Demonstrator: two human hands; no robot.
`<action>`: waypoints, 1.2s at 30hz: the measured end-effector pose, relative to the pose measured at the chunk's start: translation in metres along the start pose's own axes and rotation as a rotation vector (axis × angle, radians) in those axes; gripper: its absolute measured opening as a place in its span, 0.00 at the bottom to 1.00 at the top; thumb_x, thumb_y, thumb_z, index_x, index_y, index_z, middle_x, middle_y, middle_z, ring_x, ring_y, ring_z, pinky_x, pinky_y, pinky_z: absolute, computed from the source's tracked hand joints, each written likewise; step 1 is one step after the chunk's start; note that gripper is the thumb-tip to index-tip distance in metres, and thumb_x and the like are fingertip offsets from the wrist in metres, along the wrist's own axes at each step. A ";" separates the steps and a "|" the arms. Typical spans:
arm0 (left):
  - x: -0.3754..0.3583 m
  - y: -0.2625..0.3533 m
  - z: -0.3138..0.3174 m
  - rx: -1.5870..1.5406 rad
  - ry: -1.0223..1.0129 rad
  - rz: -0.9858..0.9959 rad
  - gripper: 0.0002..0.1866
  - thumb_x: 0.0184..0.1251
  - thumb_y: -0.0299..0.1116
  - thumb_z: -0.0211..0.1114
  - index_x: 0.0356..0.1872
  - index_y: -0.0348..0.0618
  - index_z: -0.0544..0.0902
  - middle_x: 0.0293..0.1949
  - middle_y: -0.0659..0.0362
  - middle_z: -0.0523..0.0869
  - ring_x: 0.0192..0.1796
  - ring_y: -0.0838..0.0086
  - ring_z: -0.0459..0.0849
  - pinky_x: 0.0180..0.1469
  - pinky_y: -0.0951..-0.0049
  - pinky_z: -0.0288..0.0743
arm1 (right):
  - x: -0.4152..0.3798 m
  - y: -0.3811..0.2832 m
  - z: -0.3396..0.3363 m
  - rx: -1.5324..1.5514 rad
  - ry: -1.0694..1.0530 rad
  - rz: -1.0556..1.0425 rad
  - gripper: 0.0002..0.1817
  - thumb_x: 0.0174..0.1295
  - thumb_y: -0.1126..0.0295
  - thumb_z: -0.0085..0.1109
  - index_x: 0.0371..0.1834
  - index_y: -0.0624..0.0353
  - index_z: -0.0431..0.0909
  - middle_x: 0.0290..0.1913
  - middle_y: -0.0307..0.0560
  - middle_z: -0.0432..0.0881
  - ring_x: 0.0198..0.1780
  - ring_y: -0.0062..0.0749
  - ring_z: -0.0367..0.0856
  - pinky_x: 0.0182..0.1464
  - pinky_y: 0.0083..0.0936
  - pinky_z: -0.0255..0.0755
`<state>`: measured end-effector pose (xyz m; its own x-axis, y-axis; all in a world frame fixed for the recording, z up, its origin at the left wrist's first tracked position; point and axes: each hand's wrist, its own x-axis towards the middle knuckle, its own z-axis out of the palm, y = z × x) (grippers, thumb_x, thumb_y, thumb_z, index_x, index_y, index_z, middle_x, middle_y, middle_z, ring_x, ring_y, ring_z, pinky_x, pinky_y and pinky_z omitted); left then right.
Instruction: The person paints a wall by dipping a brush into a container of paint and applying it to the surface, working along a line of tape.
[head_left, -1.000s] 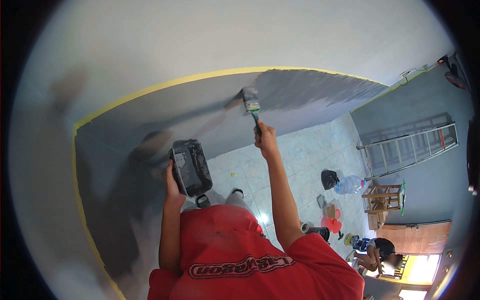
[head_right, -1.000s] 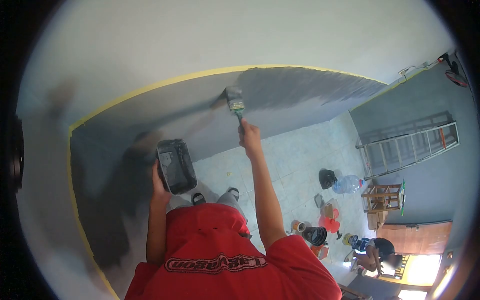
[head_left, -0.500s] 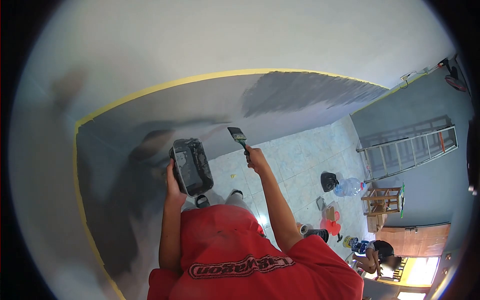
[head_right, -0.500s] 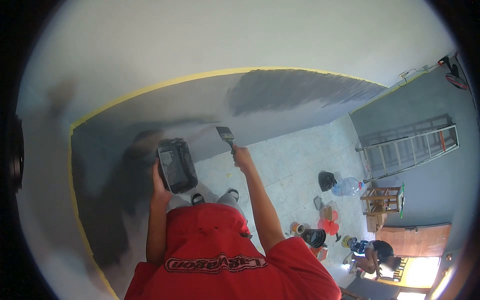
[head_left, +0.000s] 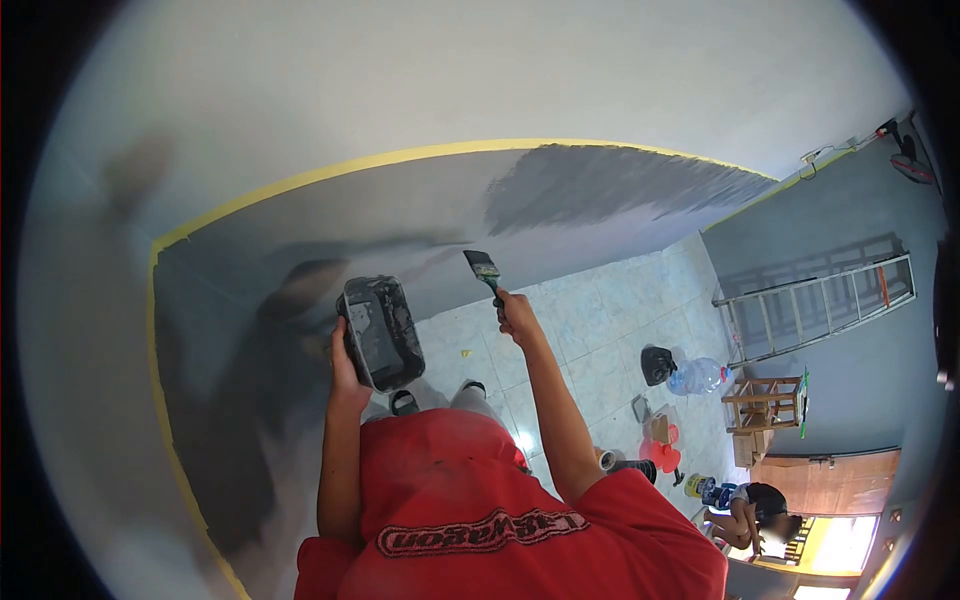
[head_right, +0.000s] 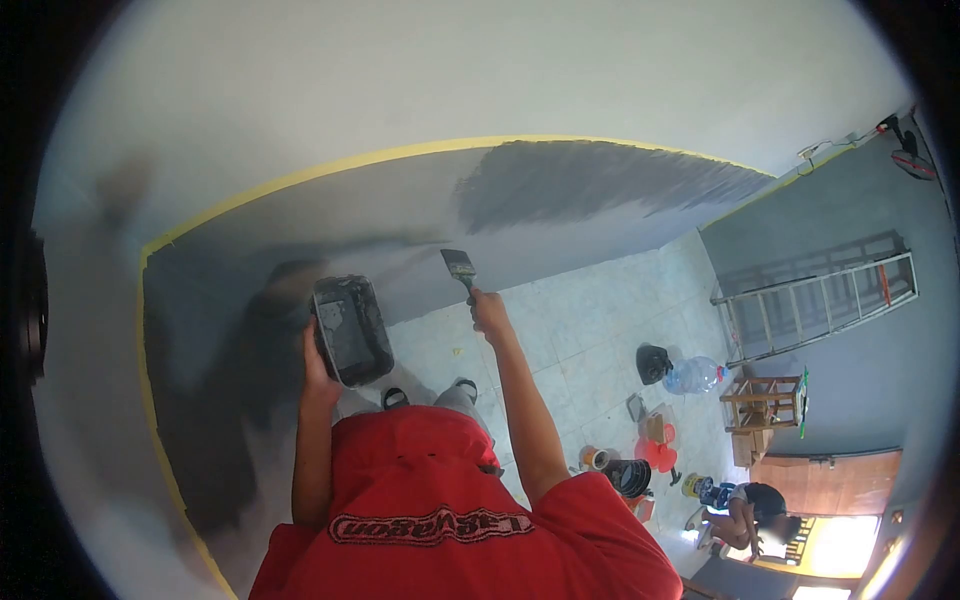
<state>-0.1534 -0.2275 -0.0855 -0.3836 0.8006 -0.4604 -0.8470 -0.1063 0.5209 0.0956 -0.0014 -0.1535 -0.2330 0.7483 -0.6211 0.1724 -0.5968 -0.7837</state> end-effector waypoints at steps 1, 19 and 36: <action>0.001 -0.001 -0.002 -0.003 -0.007 0.004 0.28 0.78 0.57 0.51 0.63 0.45 0.77 0.58 0.59 0.83 0.59 0.68 0.82 0.63 0.66 0.74 | 0.000 -0.001 0.000 -0.002 0.005 -0.008 0.20 0.75 0.55 0.53 0.25 0.53 0.70 0.14 0.30 0.58 0.12 0.18 0.50 0.15 0.22 0.42; 0.001 0.002 0.001 -0.008 -0.054 0.010 0.29 0.78 0.57 0.50 0.64 0.45 0.76 0.58 0.57 0.83 0.59 0.67 0.82 0.64 0.64 0.74 | -0.047 -0.083 -0.009 0.245 0.079 -0.447 0.22 0.76 0.53 0.50 0.24 0.54 0.69 0.16 0.28 0.58 0.13 0.12 0.51 0.15 0.18 0.42; -0.003 0.002 0.006 -0.043 -0.025 -0.046 0.28 0.77 0.57 0.51 0.64 0.46 0.77 0.58 0.59 0.84 0.59 0.67 0.82 0.64 0.64 0.74 | 0.036 0.007 -0.014 -0.123 0.049 0.032 0.24 0.74 0.51 0.52 0.21 0.50 0.66 0.12 0.29 0.54 0.10 0.19 0.49 0.13 0.23 0.44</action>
<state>-0.1513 -0.2260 -0.0789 -0.3348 0.8198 -0.4646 -0.8789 -0.0939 0.4677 0.1018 0.0251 -0.1815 -0.1791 0.7444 -0.6433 0.2958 -0.5829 -0.7568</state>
